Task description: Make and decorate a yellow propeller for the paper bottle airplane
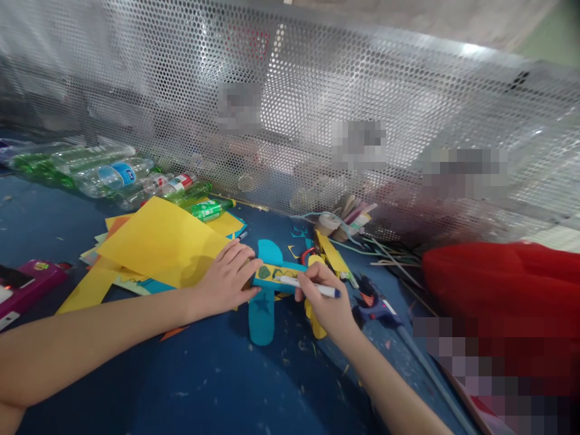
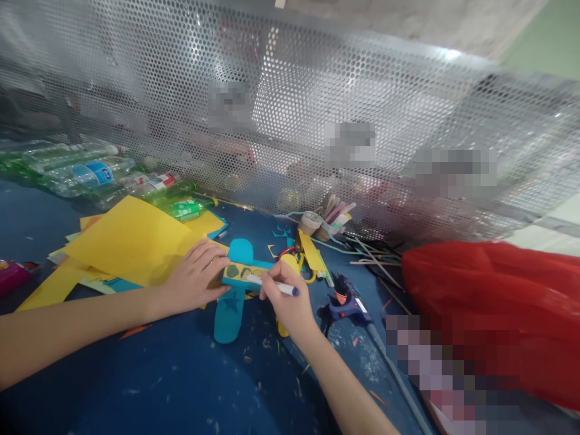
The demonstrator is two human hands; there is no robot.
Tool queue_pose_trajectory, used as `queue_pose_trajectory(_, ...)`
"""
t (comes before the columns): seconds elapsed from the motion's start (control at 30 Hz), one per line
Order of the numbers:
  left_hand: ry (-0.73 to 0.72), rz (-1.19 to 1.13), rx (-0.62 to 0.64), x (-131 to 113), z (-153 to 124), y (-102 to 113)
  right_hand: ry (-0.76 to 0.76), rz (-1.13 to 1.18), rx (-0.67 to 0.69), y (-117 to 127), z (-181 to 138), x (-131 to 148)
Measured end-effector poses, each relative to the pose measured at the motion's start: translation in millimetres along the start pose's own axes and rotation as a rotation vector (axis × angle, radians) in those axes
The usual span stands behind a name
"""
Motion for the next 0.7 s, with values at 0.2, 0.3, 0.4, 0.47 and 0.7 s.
queue_pose_trajectory(0.2,-0.009,0.014,-0.003,-0.8,0.6,0.9,-0.009,0.026,0.008,-0.7,0.8,-0.3)
queue_pose_trajectory(0.3,-0.01,0.025,-0.011,-0.6,0.2,0.6,-0.021,0.015,-0.007,0.9,1.2,-3.5)
queue_pose_trajectory(0.4,-0.007,0.025,-0.016,-0.2,-0.2,0.3,-0.016,0.014,-0.023,3.1,1.0,-3.8)
queue_pose_trajectory(0.47,-0.014,0.03,-0.021,-0.7,-0.1,0.9,-0.01,0.016,-0.017,3.2,1.0,-2.9)
queue_pose_trajectory(0.7,-0.037,0.052,-0.036,-2.5,1.2,2.8,-0.01,-0.002,-0.008,2.1,2.0,-3.7)
Point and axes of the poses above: each hand's wrist, its own z-axis towards the middle knuckle, its own y-axis out of the back of the hand, x = y × z, the point moved 7 cm from there along z, towards the middle knuckle, and after that the axes turned 7 degrees about -y, right-handed, at the moved point
